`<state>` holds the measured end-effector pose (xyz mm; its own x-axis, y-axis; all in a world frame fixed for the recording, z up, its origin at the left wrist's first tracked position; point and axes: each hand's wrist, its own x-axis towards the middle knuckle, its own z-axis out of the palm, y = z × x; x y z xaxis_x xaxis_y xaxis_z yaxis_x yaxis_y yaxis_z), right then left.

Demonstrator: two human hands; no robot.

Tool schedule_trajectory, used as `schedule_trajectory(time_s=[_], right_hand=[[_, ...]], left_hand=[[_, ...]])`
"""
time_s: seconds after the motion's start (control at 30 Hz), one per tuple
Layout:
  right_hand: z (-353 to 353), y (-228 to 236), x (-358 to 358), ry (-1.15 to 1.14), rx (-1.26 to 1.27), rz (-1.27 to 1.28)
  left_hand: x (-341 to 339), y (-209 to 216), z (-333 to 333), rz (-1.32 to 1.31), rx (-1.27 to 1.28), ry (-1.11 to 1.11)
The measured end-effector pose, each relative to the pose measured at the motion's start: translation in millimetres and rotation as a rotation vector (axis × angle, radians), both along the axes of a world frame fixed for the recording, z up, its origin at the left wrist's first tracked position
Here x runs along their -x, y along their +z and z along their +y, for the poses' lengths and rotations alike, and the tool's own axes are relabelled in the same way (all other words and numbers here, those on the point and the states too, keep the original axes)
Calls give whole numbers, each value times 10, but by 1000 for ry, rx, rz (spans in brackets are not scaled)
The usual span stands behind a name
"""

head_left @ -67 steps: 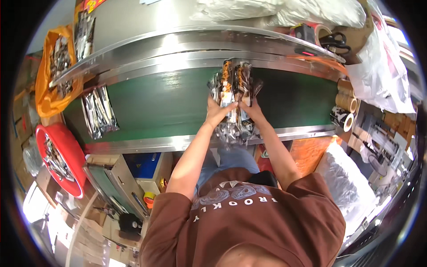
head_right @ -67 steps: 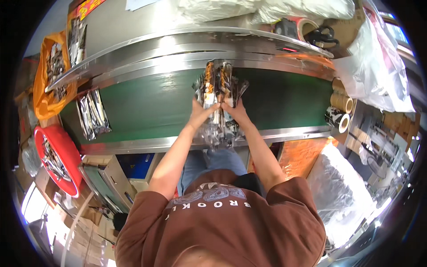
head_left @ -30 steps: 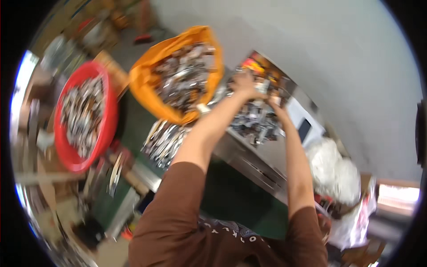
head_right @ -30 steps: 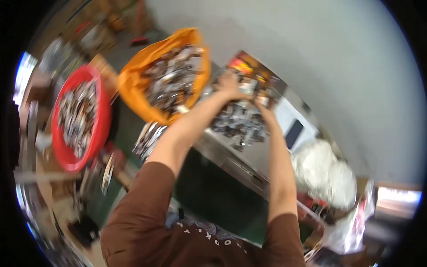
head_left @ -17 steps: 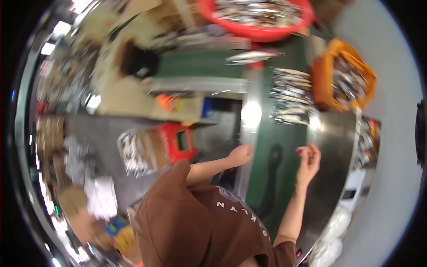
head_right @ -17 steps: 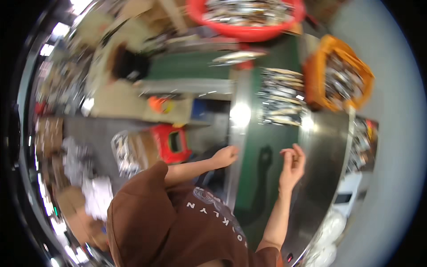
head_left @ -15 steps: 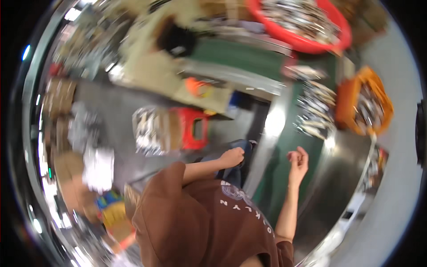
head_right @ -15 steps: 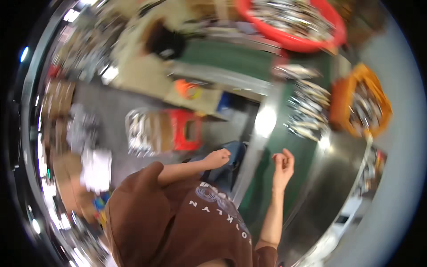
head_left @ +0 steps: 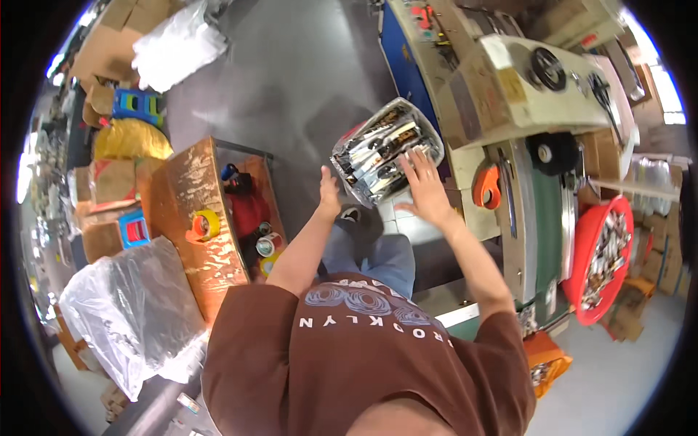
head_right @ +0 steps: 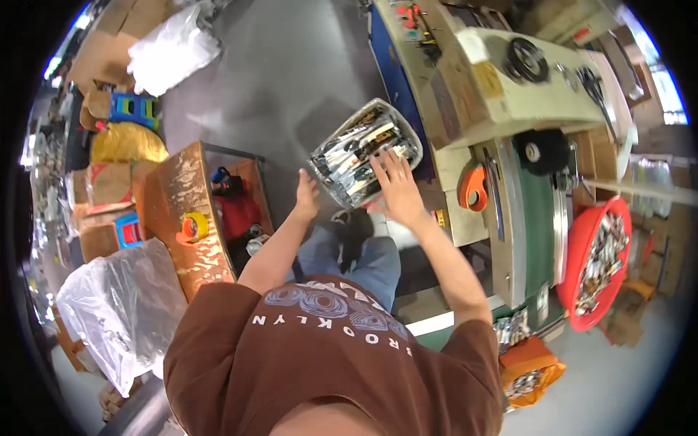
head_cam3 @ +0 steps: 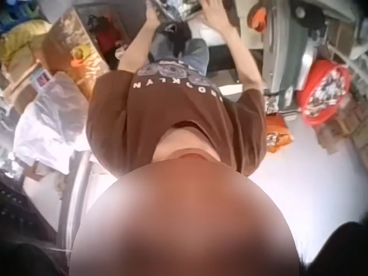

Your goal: Sorting metal hardware pins from a conveyor belt into bags, sealing them with tape, and packing black electronic cases into a large lined bin.

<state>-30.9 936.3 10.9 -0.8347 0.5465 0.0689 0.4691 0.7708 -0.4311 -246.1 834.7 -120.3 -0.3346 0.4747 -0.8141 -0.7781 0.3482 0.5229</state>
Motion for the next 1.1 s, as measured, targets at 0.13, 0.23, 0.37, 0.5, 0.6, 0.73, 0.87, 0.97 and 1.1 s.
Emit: schedule_trajectory(time_s=[0.13,0.23,0.37,0.5,0.6,0.73,0.87,0.97,1.1], right_hand=[[743,-286,652,379,-117,-328],[842,-566,902,608,-66,-431],[901,-1250,615,529,-199,-459],[900,-1229,830,470,-154,-525],[1104,-991,753,456,56,-315],[1122,-560,267,415,314,-27],[1150,-793,-76,517,126,61],[963,-107,690,258,-192,170],[707,-131,1333,710,-47,193]], left_hand=[[-209,-143,438,320,103,6],[-95,-778,173,660,541,-131],[52,196,226,590,383,-131],[342,992,592,1002,334,-415],[134,1182,1064,1512,482,-455],[33,621,1479,1764,627,-772],[-137,337,1344,1376,224,-616],[-180,523,808,1112,38,-452],[-351,1259,-46,1500,192,-292]])
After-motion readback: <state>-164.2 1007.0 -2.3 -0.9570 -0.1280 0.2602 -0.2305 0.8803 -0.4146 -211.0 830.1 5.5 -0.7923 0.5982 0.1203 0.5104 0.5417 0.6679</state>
